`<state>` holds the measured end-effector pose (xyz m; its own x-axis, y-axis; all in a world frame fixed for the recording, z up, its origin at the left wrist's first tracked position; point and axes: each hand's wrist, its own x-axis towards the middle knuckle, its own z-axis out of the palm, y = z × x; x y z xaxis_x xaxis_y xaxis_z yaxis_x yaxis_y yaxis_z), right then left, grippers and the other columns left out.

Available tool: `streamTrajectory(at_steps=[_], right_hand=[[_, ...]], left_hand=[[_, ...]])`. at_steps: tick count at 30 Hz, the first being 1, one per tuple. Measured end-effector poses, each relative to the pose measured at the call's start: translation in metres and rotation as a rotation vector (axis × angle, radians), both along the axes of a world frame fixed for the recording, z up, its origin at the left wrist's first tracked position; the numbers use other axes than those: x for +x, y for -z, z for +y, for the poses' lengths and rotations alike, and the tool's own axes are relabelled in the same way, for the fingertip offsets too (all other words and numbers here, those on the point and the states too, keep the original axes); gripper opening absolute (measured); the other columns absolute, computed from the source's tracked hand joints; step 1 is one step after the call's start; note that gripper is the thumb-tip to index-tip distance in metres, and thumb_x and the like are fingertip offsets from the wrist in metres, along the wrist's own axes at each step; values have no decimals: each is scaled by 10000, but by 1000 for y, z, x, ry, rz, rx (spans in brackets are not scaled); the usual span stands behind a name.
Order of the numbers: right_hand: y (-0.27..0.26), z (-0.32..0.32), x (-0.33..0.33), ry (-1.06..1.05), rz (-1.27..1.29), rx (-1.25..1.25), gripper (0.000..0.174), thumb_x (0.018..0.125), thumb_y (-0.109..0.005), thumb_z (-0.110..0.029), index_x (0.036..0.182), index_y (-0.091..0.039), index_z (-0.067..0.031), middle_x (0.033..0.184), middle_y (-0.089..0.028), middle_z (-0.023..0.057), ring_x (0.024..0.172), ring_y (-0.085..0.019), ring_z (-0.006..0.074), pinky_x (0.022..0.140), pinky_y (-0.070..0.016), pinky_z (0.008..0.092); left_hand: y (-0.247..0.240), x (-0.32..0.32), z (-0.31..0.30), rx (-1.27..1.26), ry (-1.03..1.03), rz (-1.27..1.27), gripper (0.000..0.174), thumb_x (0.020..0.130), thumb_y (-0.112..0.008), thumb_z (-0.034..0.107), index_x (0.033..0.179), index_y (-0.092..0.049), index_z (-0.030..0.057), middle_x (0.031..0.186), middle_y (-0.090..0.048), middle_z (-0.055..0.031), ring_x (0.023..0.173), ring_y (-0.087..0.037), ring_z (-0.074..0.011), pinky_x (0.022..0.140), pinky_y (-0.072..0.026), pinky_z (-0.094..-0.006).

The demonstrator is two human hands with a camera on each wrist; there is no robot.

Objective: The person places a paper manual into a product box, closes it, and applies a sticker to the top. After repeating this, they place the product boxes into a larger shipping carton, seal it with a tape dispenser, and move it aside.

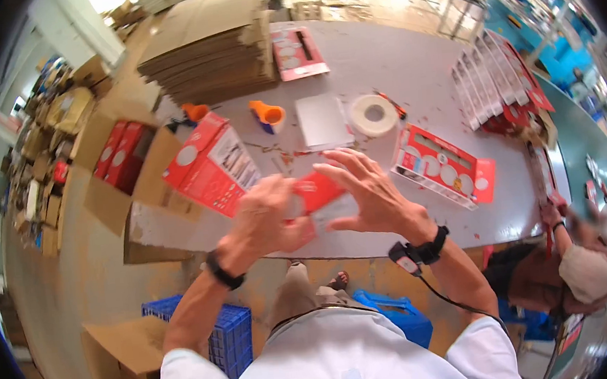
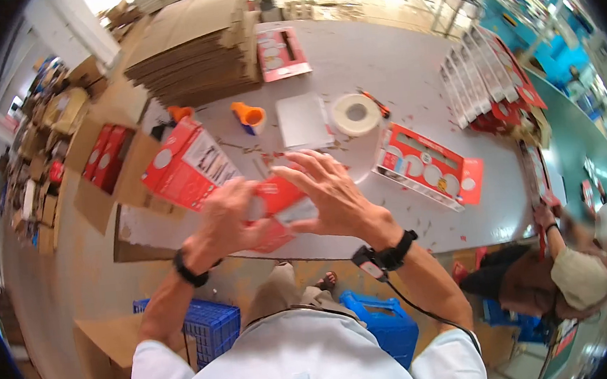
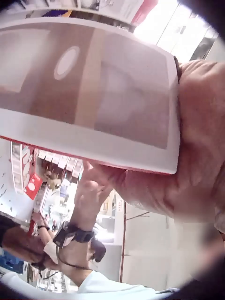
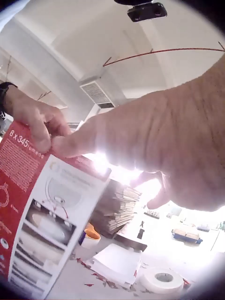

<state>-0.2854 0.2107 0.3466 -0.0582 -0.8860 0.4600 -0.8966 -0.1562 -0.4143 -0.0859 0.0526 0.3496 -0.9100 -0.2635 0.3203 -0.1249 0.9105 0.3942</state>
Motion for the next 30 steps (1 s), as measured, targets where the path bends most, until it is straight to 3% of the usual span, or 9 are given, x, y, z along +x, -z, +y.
streamTrajectory(at_steps=[4,7,10,11,15,20,23,28,30], right_hand=[[51,18,-25,153,-250,39,664,828,-865,-249,1402,-550,-140,1390,-565,150,1268,-587,386,1041,-515,495],[108,51,-33,252,-337,174,525,849,-831,-194,1316,-612,-94,1352,-588,165,1188,-633,371,996,-546,460],[166,78,-32,391,-488,378,443,849,-836,-180,1245,-666,-79,1313,-625,158,1154,-666,319,928,-580,424],[183,83,-31,450,-556,459,417,849,-839,-176,1223,-683,-77,1300,-638,154,1150,-676,298,902,-593,411],[235,93,-31,598,-531,451,390,862,-815,-200,1212,-694,-76,1130,-707,151,956,-727,276,815,-602,390],[246,67,-46,798,-621,367,475,894,-742,-172,1345,-612,-107,906,-729,164,797,-723,336,756,-587,434],[254,56,-72,822,-442,409,532,913,-688,-134,1426,-548,-146,859,-735,162,805,-738,352,747,-585,453],[300,42,-120,820,-328,410,276,925,-667,-148,1196,-687,-100,821,-728,177,789,-727,380,717,-568,475],[298,33,-127,738,-393,386,178,935,-670,-154,1087,-717,-73,814,-727,175,772,-722,372,700,-561,464]], left_hand=[[-11,32,-35,-70,-269,-4,547,725,-837,228,1158,-640,-42,1066,-650,-211,1014,-647,-409,878,-552,-481],[-25,36,-55,-59,-445,-95,552,727,-850,249,1154,-642,-33,1199,-622,-200,1187,-595,-402,985,-501,-536],[-36,28,-68,-408,-445,-144,531,715,-874,238,1133,-645,5,1347,-555,-179,1402,-461,-366,1134,-354,-549],[-32,27,-78,-307,-506,-281,574,754,-854,230,1252,-633,49,1524,-460,-159,1519,-334,-342,1196,-242,-567],[3,43,-133,-9,-436,-91,715,867,-741,160,1535,-486,135,1627,-406,-125,1534,-324,-345,1237,-221,-547],[5,47,-148,-113,-425,-219,686,892,-718,137,1539,-492,154,1647,-385,-110,1548,-299,-358,1246,-207,-569],[6,50,-136,-138,-425,-235,678,890,-725,123,1530,-503,154,1654,-374,-109,1554,-288,-359,1244,-201,-588],[3,45,-122,-232,-460,-255,622,906,-734,153,1497,-542,129,1617,-427,-121,1527,-337,-356,1223,-256,-583],[-10,42,-104,-297,-365,-22,512,911,-742,162,1401,-609,95,1484,-551,-127,1419,-462,-353,1160,-343,-570]])
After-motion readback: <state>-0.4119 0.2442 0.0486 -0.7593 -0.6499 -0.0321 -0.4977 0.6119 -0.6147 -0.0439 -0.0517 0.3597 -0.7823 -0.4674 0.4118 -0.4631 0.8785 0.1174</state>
